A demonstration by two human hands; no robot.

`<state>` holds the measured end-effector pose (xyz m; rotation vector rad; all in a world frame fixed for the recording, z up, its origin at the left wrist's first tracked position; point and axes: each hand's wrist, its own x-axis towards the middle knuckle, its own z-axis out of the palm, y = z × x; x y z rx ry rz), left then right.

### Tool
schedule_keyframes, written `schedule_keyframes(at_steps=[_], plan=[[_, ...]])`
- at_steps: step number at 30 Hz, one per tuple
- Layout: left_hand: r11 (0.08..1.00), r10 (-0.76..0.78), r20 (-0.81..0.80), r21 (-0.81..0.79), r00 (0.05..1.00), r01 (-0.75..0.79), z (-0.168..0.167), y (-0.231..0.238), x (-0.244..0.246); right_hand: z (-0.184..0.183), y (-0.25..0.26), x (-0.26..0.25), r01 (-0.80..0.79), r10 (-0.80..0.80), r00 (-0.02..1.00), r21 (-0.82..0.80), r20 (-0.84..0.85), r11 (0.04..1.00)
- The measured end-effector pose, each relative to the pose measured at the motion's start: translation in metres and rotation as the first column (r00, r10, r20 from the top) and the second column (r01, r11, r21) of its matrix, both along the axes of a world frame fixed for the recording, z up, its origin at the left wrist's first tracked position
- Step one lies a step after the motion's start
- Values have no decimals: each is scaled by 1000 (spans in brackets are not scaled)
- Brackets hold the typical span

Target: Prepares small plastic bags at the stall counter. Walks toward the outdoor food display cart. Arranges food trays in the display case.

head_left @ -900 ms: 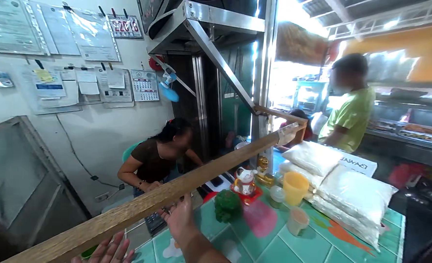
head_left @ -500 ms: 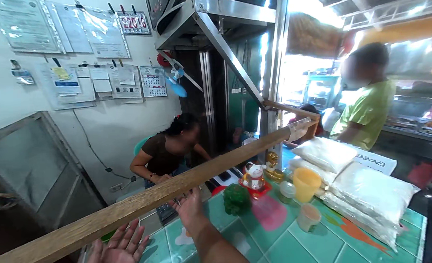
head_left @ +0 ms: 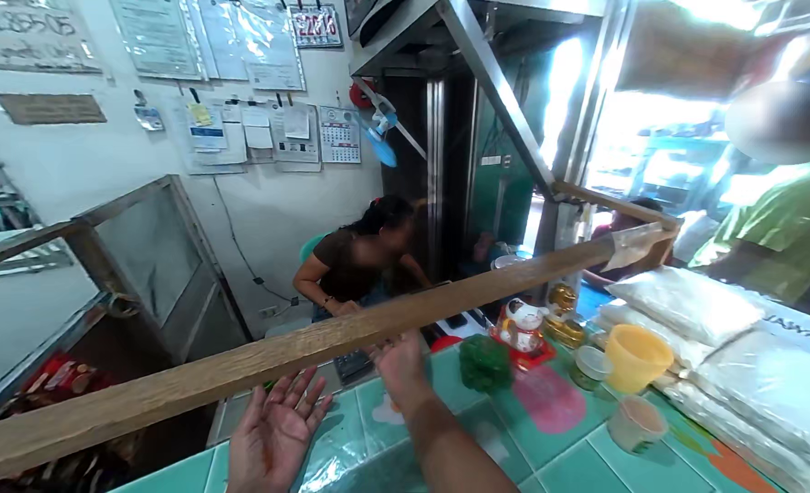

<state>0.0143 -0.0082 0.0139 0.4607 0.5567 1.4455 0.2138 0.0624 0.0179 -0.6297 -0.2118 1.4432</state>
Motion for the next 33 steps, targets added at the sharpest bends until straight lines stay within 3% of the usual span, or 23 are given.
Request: schedule_keyframes(at_steps=[33], plan=[[999, 20, 31, -30, 999, -19, 2, 1, 2, 3, 1, -1, 6, -7, 1000, -24, -12, 1000]])
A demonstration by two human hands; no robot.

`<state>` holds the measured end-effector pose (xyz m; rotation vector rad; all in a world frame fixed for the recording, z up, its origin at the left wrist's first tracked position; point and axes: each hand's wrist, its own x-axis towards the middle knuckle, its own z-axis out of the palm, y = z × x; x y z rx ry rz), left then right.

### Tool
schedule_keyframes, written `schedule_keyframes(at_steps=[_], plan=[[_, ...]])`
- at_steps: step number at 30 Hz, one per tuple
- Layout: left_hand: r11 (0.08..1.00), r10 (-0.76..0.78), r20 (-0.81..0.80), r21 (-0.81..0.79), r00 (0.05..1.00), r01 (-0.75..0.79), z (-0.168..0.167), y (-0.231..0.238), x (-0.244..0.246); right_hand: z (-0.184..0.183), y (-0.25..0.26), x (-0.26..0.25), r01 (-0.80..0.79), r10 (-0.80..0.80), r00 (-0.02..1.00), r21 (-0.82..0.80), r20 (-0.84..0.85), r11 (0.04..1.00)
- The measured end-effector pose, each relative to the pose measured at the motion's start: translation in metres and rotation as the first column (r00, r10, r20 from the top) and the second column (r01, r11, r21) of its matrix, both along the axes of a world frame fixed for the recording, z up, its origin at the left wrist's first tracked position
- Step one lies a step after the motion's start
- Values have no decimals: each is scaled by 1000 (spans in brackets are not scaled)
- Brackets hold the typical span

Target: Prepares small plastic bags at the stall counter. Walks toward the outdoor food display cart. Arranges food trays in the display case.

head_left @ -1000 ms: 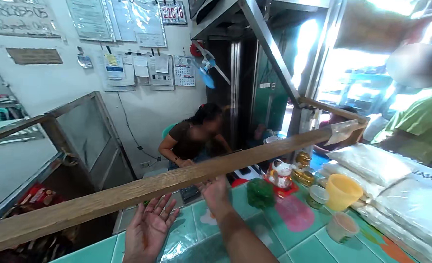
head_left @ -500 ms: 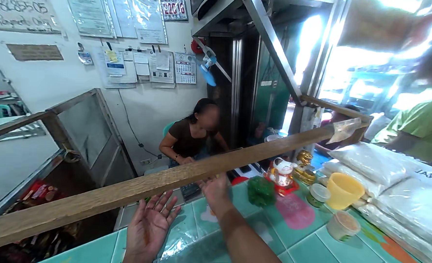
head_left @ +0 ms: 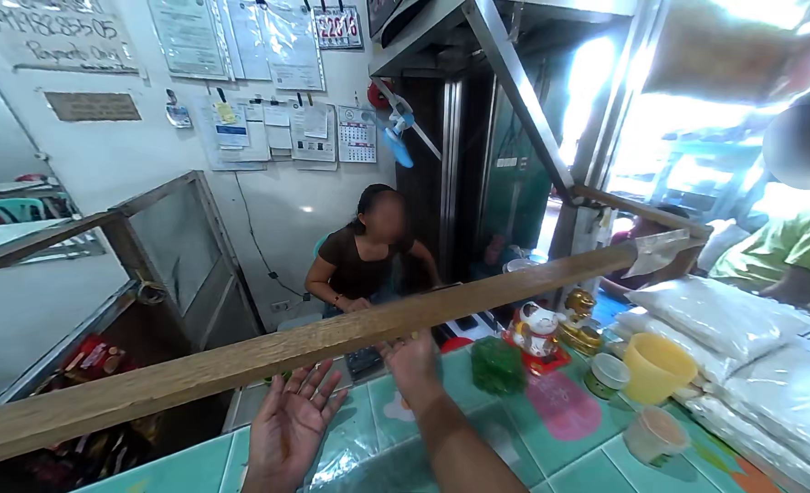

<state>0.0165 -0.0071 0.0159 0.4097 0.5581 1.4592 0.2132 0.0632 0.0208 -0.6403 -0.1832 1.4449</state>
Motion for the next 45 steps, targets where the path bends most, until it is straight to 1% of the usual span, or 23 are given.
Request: schedule_keyframes(at_steps=[16, 27, 45], plan=[[999, 10, 11, -32, 1000, -10, 3, -1, 2, -1, -1, 2, -12, 12, 1000, 8, -9, 1000], [1000, 13, 1, -27, 1000, -13, 3, -1, 2, 2, -3, 1, -6, 6, 1000, 13, 25, 1000], [1000, 9, 29, -22, 1000, -8, 1, 0, 2, 3, -3, 1, -7, 7, 1000, -4, 0, 1000]])
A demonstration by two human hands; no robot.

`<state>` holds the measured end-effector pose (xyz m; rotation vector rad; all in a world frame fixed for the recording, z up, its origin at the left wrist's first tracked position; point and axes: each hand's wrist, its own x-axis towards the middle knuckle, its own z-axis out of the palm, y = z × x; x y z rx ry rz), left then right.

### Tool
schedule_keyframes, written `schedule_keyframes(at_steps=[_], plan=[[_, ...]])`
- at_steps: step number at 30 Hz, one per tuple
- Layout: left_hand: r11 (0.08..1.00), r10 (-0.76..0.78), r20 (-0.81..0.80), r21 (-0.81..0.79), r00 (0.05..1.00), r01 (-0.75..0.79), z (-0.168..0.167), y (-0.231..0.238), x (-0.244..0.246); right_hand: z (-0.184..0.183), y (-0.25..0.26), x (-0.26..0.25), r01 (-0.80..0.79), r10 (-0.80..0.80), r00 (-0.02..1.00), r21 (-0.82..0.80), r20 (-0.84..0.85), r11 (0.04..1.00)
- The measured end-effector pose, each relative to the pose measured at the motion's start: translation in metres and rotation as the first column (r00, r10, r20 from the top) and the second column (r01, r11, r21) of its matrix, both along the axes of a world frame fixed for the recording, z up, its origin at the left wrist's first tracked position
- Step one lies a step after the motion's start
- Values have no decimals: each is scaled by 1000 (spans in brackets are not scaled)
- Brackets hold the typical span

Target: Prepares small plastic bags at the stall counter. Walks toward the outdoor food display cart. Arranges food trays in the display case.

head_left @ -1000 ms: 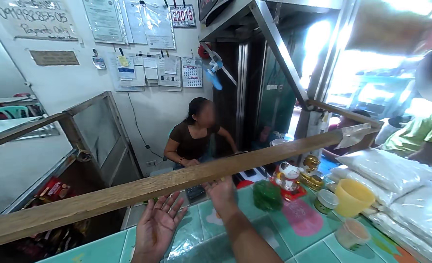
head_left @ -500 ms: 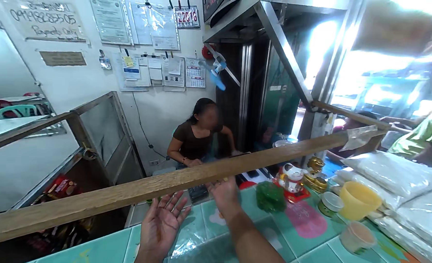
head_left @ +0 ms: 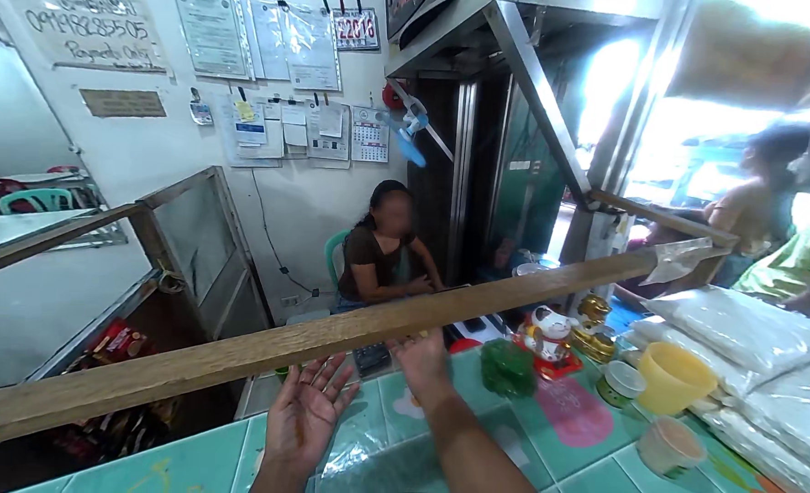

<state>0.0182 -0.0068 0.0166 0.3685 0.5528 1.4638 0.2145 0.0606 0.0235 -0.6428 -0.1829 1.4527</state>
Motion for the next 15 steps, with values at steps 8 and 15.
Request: schedule_keyframes(at_steps=[8, 15], plan=[[1000, 9, -19, 4, 1000, -8, 1, -1, 1, -1, 1, 0, -8, 8, 1000, 15, 15, 1000], [1000, 9, -28, 8, 1000, -8, 1, 0, 1, 0, 0, 0, -8, 8, 1000, 6, -5, 1000]])
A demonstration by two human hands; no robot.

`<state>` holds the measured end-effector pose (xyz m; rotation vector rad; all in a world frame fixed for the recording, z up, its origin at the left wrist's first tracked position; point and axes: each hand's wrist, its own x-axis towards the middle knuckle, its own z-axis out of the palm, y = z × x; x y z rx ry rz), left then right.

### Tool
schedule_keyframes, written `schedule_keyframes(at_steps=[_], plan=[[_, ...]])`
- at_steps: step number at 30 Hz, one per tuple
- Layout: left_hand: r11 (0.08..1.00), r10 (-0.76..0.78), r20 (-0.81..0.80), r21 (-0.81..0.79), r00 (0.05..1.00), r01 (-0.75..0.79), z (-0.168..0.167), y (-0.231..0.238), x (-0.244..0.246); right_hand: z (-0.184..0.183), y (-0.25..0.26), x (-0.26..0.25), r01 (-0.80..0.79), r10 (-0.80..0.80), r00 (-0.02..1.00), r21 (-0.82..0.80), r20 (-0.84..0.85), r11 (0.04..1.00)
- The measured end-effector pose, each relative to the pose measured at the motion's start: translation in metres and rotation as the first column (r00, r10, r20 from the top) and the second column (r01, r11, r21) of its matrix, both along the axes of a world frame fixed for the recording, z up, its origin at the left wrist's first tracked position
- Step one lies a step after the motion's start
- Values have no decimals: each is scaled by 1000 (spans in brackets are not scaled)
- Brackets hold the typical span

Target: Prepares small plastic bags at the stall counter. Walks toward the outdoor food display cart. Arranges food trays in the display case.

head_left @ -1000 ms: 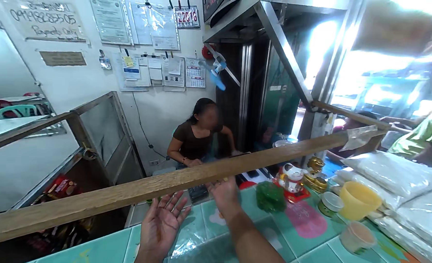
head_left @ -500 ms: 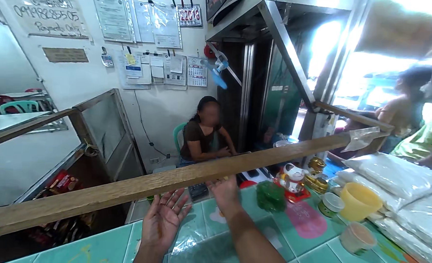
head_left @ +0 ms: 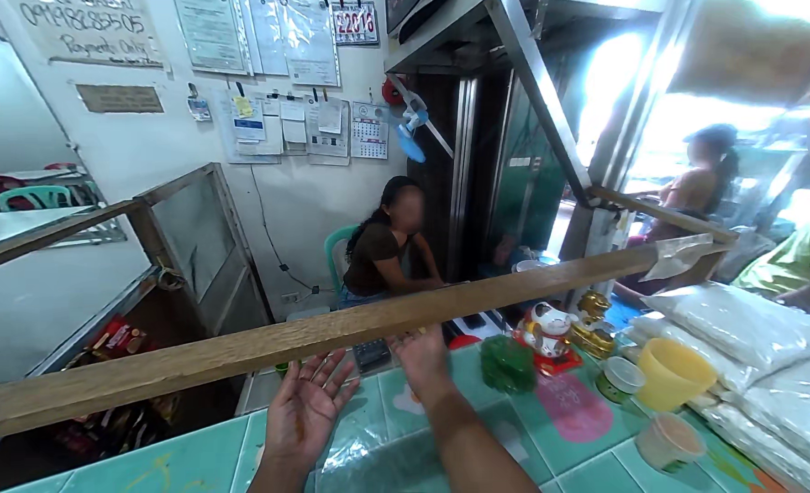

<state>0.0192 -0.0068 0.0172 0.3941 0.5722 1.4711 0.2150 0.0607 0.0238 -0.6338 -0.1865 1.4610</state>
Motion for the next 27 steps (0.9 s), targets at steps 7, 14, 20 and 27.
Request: schedule_keyframes(at_steps=[7, 14, 20, 27], plan=[[1000, -3, 9, -2, 1000, 3, -1, 0, -1, -1, 1, -1, -3, 3, 1000, 6, -13, 1000], [1000, 1, 12, -17, 1000, 0, 2, -1, 0, -1, 0, 0, -4, 4, 1000, -2, -15, 1000], [1000, -2, 7, -15, 1000, 2, 2, -1, 0, -2, 2, 0, -2, 2, 1000, -4, -25, 1000], [1000, -7, 0, 2, 1000, 7, 0, -1, -2, -4, 0, 0, -13, 13, 1000, 29, 13, 1000]])
